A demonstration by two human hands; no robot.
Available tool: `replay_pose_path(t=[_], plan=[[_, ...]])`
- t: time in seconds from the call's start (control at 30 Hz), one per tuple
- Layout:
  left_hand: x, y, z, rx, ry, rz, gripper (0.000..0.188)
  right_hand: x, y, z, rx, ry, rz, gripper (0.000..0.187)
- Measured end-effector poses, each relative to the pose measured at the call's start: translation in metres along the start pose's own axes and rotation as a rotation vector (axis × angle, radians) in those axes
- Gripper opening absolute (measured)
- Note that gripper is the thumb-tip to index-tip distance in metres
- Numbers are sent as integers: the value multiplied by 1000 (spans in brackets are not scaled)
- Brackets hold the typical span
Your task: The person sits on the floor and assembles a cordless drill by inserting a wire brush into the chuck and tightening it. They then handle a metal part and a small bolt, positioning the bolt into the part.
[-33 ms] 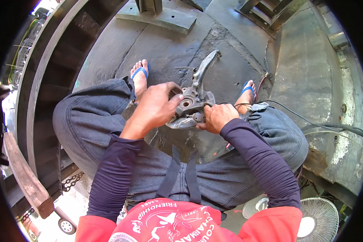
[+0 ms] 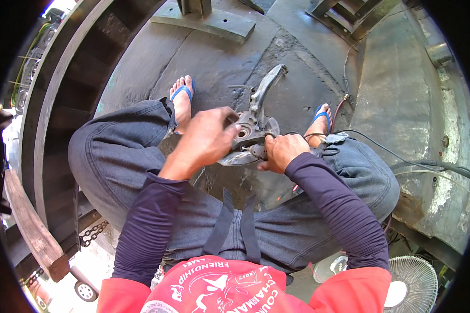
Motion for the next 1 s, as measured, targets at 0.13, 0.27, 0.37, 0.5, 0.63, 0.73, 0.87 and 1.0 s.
replay_pose_path(t=[0.13,0.27,0.37,0.5,0.63,0.73,0.87,1.0], plan=[[61,-16,-15,156,68,-27,60,3,-1,1,-73,67,-28,31],[107,-30,-25,254,-104,-84,89,2,-5,1,-150,10,8,22],[120,-28,-21,273,-110,-164,95,-3,-7,-4,-132,42,-10,25],[133,-20,-18,187,-17,-153,93,-27,-9,-12,-106,87,-102,38],[132,-8,-18,159,-157,-145,79,-60,-5,-17,-169,-51,-104,48],[134,-1,-17,138,-234,-164,68,-67,2,-11,-245,-81,-121,45],[142,10,-15,37,-212,-177,59,-61,8,4,-224,-24,-122,41],[144,13,-16,18,-217,-200,56,-55,14,13,-219,35,-170,40]])
Point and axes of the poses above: each hand's wrist, its own z-axis towards the middle knuckle, its own x-axis out of the palm, y = z × x, the point moved 7 cm from there along z, towards the middle knuckle, and after that the axes turned 9 degrees about -x, right-handed, at the moved point
